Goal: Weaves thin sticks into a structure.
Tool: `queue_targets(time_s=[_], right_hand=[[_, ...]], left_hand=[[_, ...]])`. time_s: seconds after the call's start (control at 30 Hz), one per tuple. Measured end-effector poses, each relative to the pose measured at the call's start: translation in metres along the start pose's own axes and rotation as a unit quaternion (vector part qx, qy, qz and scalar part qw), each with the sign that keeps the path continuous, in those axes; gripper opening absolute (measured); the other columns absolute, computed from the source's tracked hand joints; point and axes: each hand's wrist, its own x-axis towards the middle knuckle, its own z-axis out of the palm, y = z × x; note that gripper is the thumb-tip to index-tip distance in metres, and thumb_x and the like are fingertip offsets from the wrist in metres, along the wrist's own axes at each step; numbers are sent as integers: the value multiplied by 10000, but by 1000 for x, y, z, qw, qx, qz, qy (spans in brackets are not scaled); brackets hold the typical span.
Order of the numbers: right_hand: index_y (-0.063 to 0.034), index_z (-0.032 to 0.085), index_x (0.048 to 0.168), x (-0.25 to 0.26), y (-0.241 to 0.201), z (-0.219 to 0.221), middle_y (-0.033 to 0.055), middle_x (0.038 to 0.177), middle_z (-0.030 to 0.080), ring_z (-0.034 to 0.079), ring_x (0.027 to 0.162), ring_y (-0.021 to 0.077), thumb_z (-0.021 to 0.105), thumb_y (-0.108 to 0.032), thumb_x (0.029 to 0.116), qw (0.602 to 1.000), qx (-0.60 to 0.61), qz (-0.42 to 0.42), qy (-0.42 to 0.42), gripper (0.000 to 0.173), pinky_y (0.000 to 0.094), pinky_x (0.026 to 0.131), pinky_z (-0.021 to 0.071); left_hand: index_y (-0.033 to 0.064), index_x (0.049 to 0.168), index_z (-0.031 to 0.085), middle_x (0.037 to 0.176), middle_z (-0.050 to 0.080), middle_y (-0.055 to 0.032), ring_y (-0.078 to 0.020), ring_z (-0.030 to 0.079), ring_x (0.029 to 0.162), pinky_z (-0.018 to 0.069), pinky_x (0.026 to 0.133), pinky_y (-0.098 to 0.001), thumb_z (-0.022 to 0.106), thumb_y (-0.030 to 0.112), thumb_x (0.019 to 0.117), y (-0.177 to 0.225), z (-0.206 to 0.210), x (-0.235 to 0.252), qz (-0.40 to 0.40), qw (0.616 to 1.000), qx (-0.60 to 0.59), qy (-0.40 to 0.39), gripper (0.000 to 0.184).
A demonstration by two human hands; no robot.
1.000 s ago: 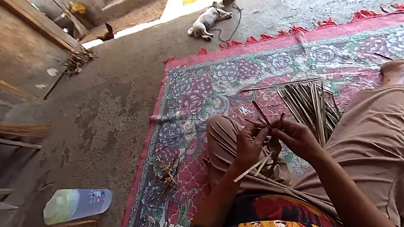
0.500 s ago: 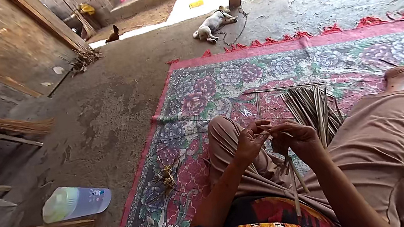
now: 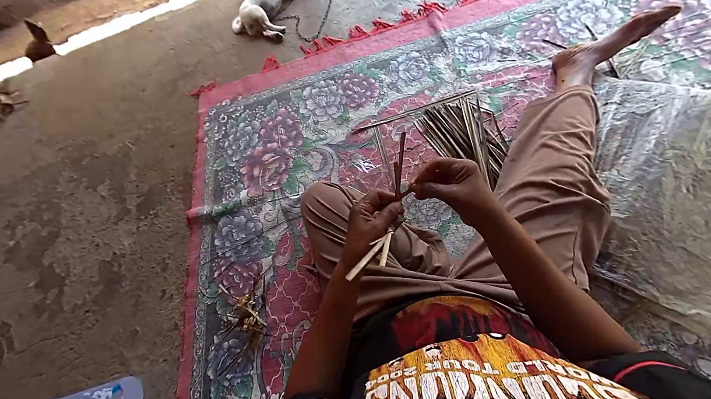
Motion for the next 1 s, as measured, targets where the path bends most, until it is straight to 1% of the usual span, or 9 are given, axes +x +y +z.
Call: queue_targets(time_s=[0.17,0.27,0.33,0.43,0.6,0.67,0.77,0.87,1.0], right_hand=[[2,727,963,0,9,-1,50,868,715,631,698,50,703,5,915,975,-209,-68,-36,54,234,677,556],[-15,767,961,1,13,4,120,906,716,670,773,172,683,-19,921,937,-327,-111,-56,94,361,741,569],[-14,770,976,1,16,10,170,930,710,695,830,287,686,-10,915,918,-380,-89,-78,104,484,778,578],[-3,758,1020,-1,7,29,218,990,701,693,938,392,626,-55,973,869,-474,21,-137,150,580,837,550],[-17,727,967,6,-7,25,184,911,694,690,880,382,616,-117,1005,828,-507,56,-233,154,620,766,535],[-13,736,950,18,-4,1,123,802,682,658,753,265,610,-123,1017,862,-414,53,-288,181,517,724,530],[-8,707,898,20,11,-22,-33,707,625,551,622,10,597,-82,979,944,-166,56,-281,156,213,618,490],[-20,726,951,10,17,-17,-48,774,695,625,659,2,623,-1,950,982,-26,33,-182,105,193,653,562],[9,732,988,7,16,-4,25,799,695,593,644,24,665,-52,967,965,-217,-77,-124,93,207,633,530]], left_hand=[[68,1024,647,750,640,-36,-71,535,559,449,518,-212,570,119,1035,15,-16,-1,-77,989,124,-17,93],[59,974,652,719,622,-59,-119,538,554,452,521,-275,586,147,1024,15,-24,7,-84,975,203,-13,120],[51,960,687,757,650,-91,-201,606,639,501,611,-405,613,159,1002,18,-27,15,-82,944,320,-9,137],[50,1070,750,1019,726,-175,-368,684,1010,504,865,-594,597,186,999,34,-16,24,-110,839,530,-45,217],[56,872,759,838,723,-116,-324,689,877,511,776,-497,675,78,924,-1,-15,16,171,757,613,-148,101],[85,868,756,826,711,-72,-280,678,868,516,757,-451,671,94,930,-8,-21,16,261,773,547,-187,106],[12,961,758,904,728,-69,-162,664,876,536,825,-328,643,59,945,-9,-24,15,245,898,323,-174,125],[-10,1053,683,929,682,-38,-35,626,743,544,692,-190,594,27,993,-10,-12,8,105,989,67,-79,113],[103,1089,612,852,636,7,-49,606,685,536,623,-207,594,83,1012,-15,9,7,-23,995,-77,58,81]])
